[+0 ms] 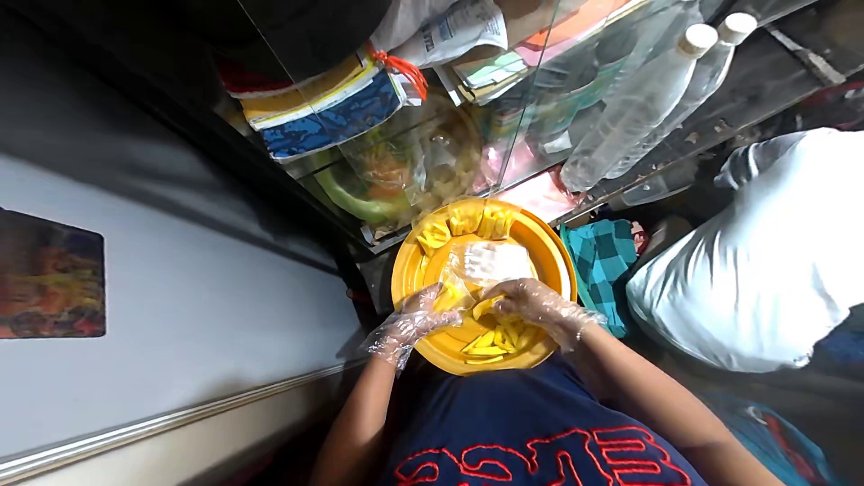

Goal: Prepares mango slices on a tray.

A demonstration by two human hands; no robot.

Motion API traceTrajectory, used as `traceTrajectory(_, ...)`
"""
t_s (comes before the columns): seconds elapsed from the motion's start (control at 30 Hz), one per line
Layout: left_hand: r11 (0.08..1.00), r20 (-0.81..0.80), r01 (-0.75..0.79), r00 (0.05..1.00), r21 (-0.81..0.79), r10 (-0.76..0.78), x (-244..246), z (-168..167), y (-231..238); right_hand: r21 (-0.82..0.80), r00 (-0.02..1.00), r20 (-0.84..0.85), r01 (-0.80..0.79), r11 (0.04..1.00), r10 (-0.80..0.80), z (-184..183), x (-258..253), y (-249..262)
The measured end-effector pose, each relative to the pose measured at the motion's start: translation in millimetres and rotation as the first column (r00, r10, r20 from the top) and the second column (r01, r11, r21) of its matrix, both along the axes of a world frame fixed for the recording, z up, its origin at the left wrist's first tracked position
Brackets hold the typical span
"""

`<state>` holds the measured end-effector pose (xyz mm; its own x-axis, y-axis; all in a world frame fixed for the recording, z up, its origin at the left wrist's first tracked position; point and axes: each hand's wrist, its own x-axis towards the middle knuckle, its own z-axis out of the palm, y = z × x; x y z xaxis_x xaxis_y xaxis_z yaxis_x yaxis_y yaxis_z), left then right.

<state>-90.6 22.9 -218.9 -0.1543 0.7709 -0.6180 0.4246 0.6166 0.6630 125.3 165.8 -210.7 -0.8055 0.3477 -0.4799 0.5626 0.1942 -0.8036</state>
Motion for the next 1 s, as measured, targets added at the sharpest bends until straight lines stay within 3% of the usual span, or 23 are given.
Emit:
traceTrajectory(0.1,0.999,0.047,0.004,0.999,0.034,-0.005,-0.5,-1.9,-4.1,-0.277,0.958,-0.154,0.195,0.941,-0.243,1.6,15.4,12.0)
traceTrajectory(0.2,0.996,0.031,0.094,0.995,-0.011,-0.093,0.2,2.2,-0.4,-0.432,0.900,-0.226,0.250,0.867,-0.372,6.2,21.2,17.5)
traceTrajectory(0.3,0.989,0.044,0.145,0.989,-0.021,-0.144,3.9,9.7,2.1,-0.394,0.932,-0.219,0.187,0.900,-0.289,16.6,12.6,18.0)
traceTrajectory(0.47,0.998,0.154,0.041,0.987,0.056,-0.049,11.1,15.7,0.7,-0.166,0.971,-0.229,0.024,0.986,-0.062,29.3,-6.1,14.2)
traceTrajectory(0.57,0.999,0.114,0.046,0.992,0.030,-0.049,11.6,15.6,2.5,-0.139,0.960,-0.270,0.035,0.990,-0.072,38.6,-8.2,13.0)
traceTrajectory(0.67,1.000,0.153,0.015,0.988,0.026,-0.019,11.6,16.3,3.1,-0.235,0.939,-0.321,0.046,0.971,-0.122,39.2,-7.6,15.8)
traceTrajectory(0.83,0.993,0.262,-0.016,0.965,0.118,-0.016,13.9,14.7,5.1,-0.585,0.898,-0.228,0.183,0.790,-0.376,45.3,-13.8,7.1)
traceTrajectory(0.9,0.994,0.261,-0.031,0.965,0.109,0.002,13.9,11.5,5.7,-0.716,0.855,-0.237,0.167,0.678,-0.462,38.4,-11.2,6.6)
traceTrajectory(1.0,0.991,0.331,-0.065,0.943,0.116,0.023,14.3,8.3,6.1,-0.790,0.823,-0.249,0.133,0.599,-0.510,33.5,-3.8,9.3)
